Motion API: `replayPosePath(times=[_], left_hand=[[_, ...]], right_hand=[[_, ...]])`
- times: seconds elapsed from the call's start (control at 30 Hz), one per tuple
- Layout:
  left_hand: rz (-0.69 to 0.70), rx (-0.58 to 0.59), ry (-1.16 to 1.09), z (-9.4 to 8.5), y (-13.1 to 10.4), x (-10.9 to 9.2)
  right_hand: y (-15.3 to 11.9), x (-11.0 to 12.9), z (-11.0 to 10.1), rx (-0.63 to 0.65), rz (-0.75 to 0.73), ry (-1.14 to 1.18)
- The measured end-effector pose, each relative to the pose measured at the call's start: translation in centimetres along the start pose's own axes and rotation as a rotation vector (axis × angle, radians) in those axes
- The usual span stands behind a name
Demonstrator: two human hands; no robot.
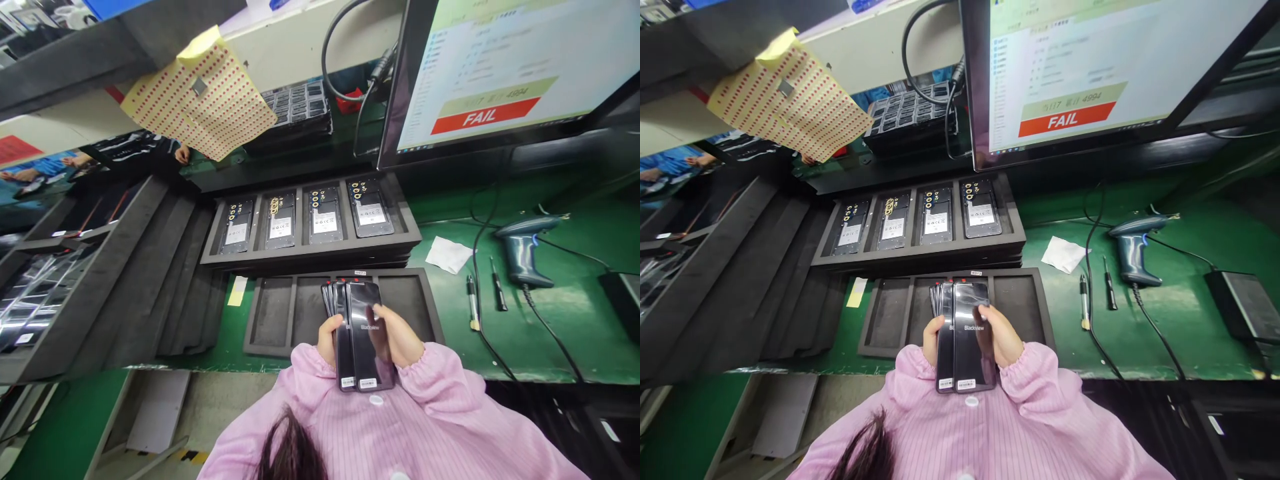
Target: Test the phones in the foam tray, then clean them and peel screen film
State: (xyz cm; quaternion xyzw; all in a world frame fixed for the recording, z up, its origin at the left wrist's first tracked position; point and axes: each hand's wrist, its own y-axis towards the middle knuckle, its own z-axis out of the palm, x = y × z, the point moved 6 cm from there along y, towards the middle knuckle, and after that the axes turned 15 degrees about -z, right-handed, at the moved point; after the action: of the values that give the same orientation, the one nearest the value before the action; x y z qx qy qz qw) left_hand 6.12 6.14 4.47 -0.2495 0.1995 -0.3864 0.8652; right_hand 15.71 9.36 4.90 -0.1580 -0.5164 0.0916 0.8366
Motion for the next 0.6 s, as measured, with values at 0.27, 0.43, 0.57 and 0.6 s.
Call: replayPosePath(times=[0.27,0.43,0.57,0.6], left_hand=[[-0.054,-0.001,0.026,-1.2,-0.6,-1.0],[-0.060,0.033,0.066,-0.9,-0.8,-1.4],[-0.042,0.117,0.083,0.2,-0.5,-0.7],[-0.057,0.150,0.091,0.5,-0.3,-0.4]], right_hand=[[1.2,1.4,-6.8,0.094,0.067,-0.402],[4.6,2.7,-10.7,-0.081,-0.021,-0.710],[4.4,4.3,-8.2,-0.137,-0.169,-0.897],[4.1,5.3,-6.7,-0.117,-0.282,-0.947]])
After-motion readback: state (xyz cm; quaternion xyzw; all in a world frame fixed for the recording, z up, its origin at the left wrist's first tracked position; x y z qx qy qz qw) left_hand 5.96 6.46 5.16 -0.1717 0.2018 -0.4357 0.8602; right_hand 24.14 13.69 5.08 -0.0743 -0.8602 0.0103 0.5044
